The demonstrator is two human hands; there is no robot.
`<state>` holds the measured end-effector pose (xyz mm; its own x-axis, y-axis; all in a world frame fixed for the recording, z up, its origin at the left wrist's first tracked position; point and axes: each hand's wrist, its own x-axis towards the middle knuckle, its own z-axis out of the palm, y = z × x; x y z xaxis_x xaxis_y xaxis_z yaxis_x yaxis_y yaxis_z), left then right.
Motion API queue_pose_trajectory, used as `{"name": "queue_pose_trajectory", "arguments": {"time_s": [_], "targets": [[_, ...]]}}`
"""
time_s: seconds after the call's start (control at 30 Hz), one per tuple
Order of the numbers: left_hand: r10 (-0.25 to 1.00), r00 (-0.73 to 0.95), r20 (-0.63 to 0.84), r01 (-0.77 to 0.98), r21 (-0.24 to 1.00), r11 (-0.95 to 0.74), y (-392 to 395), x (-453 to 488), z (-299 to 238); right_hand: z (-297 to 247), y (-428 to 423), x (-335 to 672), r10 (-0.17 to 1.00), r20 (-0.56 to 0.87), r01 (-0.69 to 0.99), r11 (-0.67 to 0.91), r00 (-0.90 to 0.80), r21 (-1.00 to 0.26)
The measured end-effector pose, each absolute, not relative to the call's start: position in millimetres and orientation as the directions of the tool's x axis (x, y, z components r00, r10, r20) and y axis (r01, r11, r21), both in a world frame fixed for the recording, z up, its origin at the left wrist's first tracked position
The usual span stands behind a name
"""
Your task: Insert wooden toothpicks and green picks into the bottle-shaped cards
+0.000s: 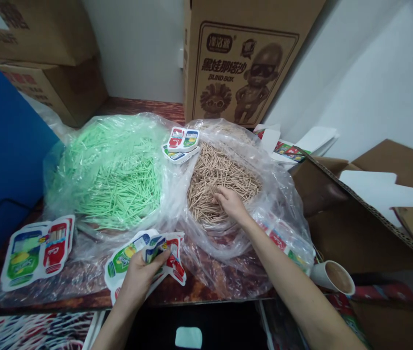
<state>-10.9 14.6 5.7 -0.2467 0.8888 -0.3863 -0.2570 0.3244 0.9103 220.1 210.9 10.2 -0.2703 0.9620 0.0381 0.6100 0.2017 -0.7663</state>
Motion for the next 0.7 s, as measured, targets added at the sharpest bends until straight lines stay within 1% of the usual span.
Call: {"name": "queue_pose_trajectory", "arguments": {"time_s": [0.1,0.2,0.43,0.5,0.57,0.63,0.7], "targets": [[0.887,-0.239,-0.394,-0.271,0.905,0.329,13,-10,6,14,220,220,0.965,-0.023,0.486,0.112,-0.262,-0.867],[0.888,-0.253,-0.383,-0.289,0.906,0.309,12,-14,3,12,218,220,0.963,-0.075,0.37,0.027,-0.259,-0.928],[0.859,-0.308,-0.408,-0.408,0.873,0.268,8,-31,-8,0,214,226,0.969,-0.146,0.154,-0.116,-0.199,-0.981],[0.851,-0.34,-0.399,-0.433,0.87,0.235,10,-35,-6,7,212,228,0.975,-0.142,0.104,-0.126,-0.172,-0.987],[0.845,-0.364,-0.392,-0.449,0.868,0.21,11,-36,-3,19,201,226,0.98,-0.106,0.017,-0.104,-0.167,-0.994],[0.837,-0.375,-0.398,-0.466,0.862,0.201,13,-36,1,30,176,218,0.978,-0.046,-0.11,-0.07,-0.204,-0.991],[0.83,-0.381,-0.408,-0.483,0.853,0.198,14,-34,3,31,141,205,0.961,-0.027,-0.175,-0.077,-0.275,-0.981]]}}
